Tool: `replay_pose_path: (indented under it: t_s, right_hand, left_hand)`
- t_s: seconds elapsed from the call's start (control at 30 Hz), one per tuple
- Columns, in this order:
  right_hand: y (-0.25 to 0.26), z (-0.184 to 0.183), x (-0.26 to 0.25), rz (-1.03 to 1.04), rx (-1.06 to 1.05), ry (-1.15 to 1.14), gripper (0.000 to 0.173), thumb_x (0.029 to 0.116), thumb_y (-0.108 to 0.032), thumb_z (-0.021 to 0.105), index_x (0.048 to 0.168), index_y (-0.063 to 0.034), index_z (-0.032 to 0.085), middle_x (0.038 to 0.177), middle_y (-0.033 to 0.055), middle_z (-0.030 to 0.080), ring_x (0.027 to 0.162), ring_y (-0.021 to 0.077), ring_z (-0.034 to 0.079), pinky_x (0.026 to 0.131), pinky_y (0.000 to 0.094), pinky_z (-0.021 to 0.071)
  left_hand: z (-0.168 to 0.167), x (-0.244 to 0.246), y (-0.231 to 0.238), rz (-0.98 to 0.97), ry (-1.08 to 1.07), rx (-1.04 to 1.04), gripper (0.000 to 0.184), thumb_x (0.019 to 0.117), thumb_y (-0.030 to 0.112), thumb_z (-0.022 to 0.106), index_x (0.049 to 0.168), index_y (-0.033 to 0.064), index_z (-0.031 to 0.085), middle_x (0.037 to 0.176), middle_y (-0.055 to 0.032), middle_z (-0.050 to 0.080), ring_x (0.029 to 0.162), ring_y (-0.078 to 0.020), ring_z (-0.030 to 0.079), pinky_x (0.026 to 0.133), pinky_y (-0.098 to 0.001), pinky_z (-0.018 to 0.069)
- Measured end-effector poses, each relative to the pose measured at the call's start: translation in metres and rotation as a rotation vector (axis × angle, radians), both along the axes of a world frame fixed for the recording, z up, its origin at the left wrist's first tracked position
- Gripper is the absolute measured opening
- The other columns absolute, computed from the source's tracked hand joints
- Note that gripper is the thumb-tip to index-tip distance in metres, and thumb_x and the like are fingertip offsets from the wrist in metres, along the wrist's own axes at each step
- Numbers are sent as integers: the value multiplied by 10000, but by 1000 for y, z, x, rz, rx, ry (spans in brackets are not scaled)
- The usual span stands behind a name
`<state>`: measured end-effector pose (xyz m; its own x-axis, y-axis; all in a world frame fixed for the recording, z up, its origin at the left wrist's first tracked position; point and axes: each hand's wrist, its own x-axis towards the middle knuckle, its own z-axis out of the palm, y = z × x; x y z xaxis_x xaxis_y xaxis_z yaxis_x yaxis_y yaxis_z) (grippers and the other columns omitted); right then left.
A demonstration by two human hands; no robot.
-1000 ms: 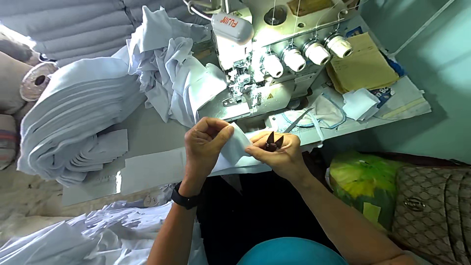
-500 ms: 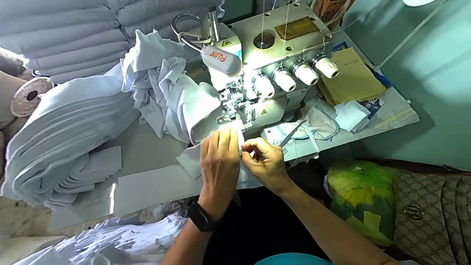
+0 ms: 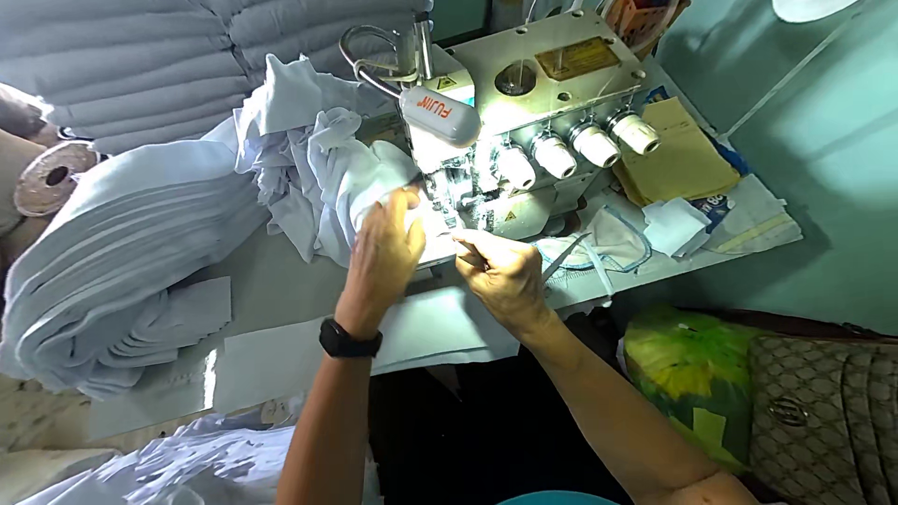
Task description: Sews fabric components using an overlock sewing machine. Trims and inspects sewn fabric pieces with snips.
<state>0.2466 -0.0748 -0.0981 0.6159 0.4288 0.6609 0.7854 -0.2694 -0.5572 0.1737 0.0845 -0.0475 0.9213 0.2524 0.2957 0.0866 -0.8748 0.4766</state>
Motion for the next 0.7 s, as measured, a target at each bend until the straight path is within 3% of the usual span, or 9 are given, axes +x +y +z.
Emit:
replay_pose_path:
  t_s: [0.07,0.17,0.27,0.33,0.43,0.53,0.7]
  right_hand:
    - [-6,-3,-3,89,47,119,148,914,-111,677,984,-24,774,778,65,721,633,110,645,564,264,513]
    - [-29,-9,-3,240,178,453,110,949,-80,658,962,-7,739,758,-14,676,604,-37,558,560,124,482]
    - [-63,-9,1,184,192,767,68,988,-117,647,1003,-70,693,728,-85,642,513,-60,497,464,118,428]
    - [-82,-14,2,120,113,822,47,975,-139,671,985,-93,679,721,-82,607,493,-45,450,450,126,391]
    - [-94,-24,-4,63,-86,776,134,925,-180,736,915,-78,650,801,-13,556,593,23,447,534,188,389]
    - [-89,-36,-14,56,-272,691,248,898,-239,782,897,-22,661,919,95,581,743,175,547,643,360,472]
    - [-80,-42,-17,54,-440,571,273,933,-200,748,868,40,634,917,168,595,782,297,609,670,499,513]
  left_hand:
    - [-1,20,25,14,-14,-91,329,984,115,581,1269,-51,590,1183,-247,680,1095,-384,668,943,-551,516]
    - [-5,46,58,42,-69,-260,420,959,140,639,1308,-79,554,1219,-240,667,1143,-294,653,1011,-455,505]
    - [-17,51,74,71,-206,-468,505,924,105,648,1341,-110,463,1230,-192,641,1118,-156,641,972,-309,529]
    - [-25,41,69,110,-337,-528,516,919,76,635,1335,-144,425,1242,-194,629,1136,-132,638,991,-280,524]
    - [-25,5,45,158,-428,-447,498,939,58,628,1344,-164,440,1346,-243,584,1255,-202,594,1064,-311,490]
    - [-32,-58,10,143,-415,-354,408,1013,112,587,1375,-37,472,1431,-97,557,1307,-130,553,1084,-303,480]
    - [-70,-129,-10,330,-328,-88,234,1007,95,576,1157,-83,599,1269,-195,664,1245,-225,622,1066,-401,490]
